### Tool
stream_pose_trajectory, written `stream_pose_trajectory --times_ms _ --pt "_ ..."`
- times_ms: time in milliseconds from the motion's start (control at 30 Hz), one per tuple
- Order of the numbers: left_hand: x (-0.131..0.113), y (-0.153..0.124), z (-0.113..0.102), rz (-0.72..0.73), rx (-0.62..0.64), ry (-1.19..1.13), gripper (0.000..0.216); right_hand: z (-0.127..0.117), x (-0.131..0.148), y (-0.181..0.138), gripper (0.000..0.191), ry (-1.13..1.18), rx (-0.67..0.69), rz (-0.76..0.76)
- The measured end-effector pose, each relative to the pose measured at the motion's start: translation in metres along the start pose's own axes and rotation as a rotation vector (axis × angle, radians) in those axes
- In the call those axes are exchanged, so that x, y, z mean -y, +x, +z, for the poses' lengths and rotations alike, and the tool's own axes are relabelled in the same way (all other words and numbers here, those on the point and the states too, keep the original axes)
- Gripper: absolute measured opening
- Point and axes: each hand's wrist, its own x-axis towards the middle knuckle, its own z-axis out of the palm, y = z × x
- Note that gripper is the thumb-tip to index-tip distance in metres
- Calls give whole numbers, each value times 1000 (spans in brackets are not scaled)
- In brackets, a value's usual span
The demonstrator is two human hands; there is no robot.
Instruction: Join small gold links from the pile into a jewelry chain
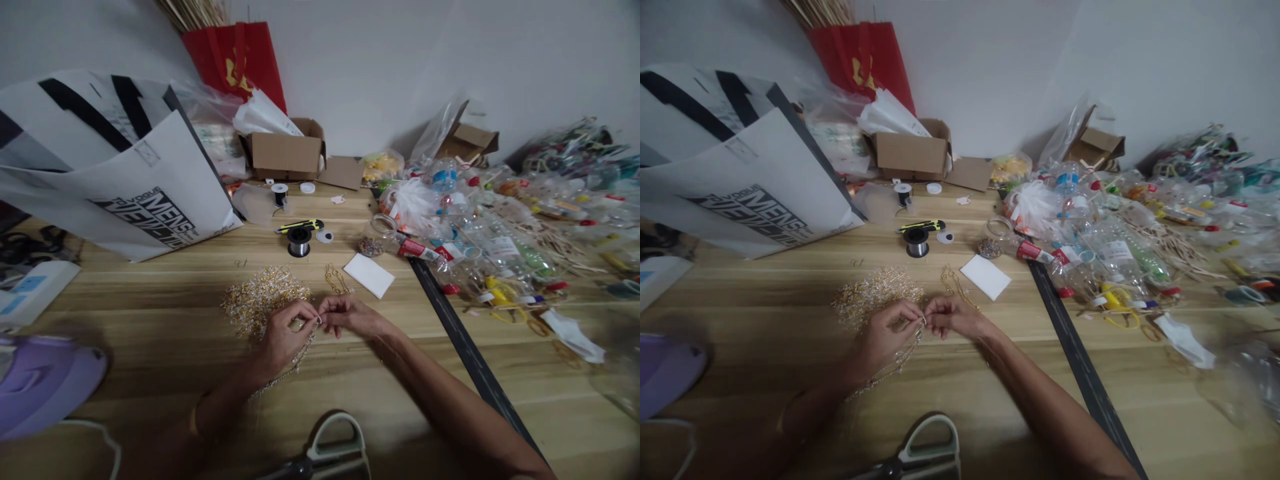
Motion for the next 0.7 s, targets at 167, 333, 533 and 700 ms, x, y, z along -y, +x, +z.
stream_pose_trajectory --times_ms 167,333,533,700 --pt "2 0 0 34 -17 -24 13 -1 3 -1 30 -24 -37 -17" --pt "4 1 -1 41 -2 -28 13 0 3 0 31 12 -86 -42" --pt "9 1 -1 35 -46 -68 11 1 4 0 32 29 -91 -58" --pt "16 1 0 2 -78 -127 8 -1 3 -1 28 -16 -59 -61"
